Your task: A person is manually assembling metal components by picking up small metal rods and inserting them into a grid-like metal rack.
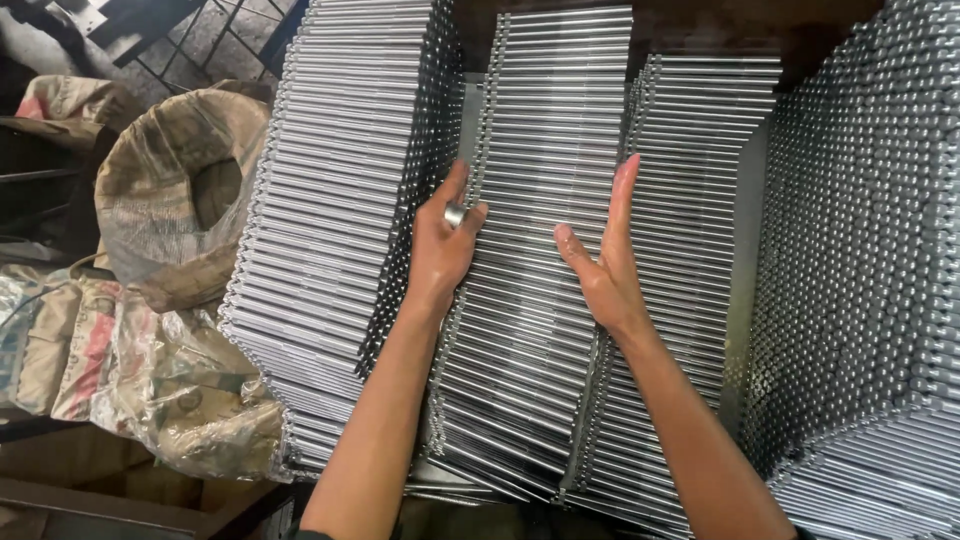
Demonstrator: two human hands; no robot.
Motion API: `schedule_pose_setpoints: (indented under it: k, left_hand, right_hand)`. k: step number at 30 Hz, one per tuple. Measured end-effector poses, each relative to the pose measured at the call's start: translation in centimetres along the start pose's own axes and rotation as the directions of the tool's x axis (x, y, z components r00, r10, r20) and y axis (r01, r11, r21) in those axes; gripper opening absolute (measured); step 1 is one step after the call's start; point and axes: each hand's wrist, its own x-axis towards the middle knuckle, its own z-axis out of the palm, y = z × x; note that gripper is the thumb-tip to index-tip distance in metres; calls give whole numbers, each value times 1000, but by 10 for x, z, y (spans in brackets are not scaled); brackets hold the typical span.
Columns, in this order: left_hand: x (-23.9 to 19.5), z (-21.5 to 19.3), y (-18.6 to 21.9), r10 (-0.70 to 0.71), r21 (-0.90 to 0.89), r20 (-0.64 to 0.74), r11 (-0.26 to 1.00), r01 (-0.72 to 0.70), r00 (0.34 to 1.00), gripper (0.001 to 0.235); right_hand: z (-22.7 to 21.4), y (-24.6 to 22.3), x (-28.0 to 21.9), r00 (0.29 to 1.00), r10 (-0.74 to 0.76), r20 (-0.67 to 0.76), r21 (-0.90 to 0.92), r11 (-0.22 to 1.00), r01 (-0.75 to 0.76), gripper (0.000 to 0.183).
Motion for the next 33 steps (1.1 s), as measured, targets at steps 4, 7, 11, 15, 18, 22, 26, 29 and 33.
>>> schedule_pose_setpoints:
  k: [4, 7, 11, 15, 18, 22, 26, 29, 33]
  left_hand:
    - [-1, 11, -3, -48, 168, -45, 984, 55, 998, 56]
    - [-1, 12, 7, -59, 179, -73, 981, 71, 996, 55]
    - [1, 13, 8, -67, 172, -76, 982, 80, 995, 53]
    - [2, 6, 8, -58, 86, -97, 994, 66, 994, 49]
    - [4, 8, 0, -65, 166, -136, 982, 87, 989, 47]
    - [5, 9, -14, -58, 186, -146, 979, 85, 988, 45]
    - [-1, 13, 8, 90, 196, -183, 979, -53, 979, 39]
    - [-7, 17, 15, 159, 181, -176, 975, -127, 972, 37]
    - [-8, 18, 16, 194, 72, -257, 981, -181, 947, 27]
  right_hand:
    - [3, 5, -3, 999, 37, -13, 25, 999, -37, 90]
    - [4, 8, 0, 1000, 3, -5, 17, 1000, -2, 87]
    - [1, 10, 0, 1000, 2, 9, 48, 999, -2, 85]
    - [-1, 15, 0, 992, 38, -118, 23, 999, -35, 79]
    - [-9, 21, 5, 929, 24, -369, -171, 981, -93, 49]
    - [-6, 25, 10, 901, 49, -432, -203, 968, -150, 34]
    - [4, 11, 15, 876, -48, -481, -278, 955, -100, 19]
    - [6, 12, 19, 862, -30, -505, -181, 981, -71, 22]
    - [-4, 29, 26, 844, 37, -535, -2, 999, -45, 31]
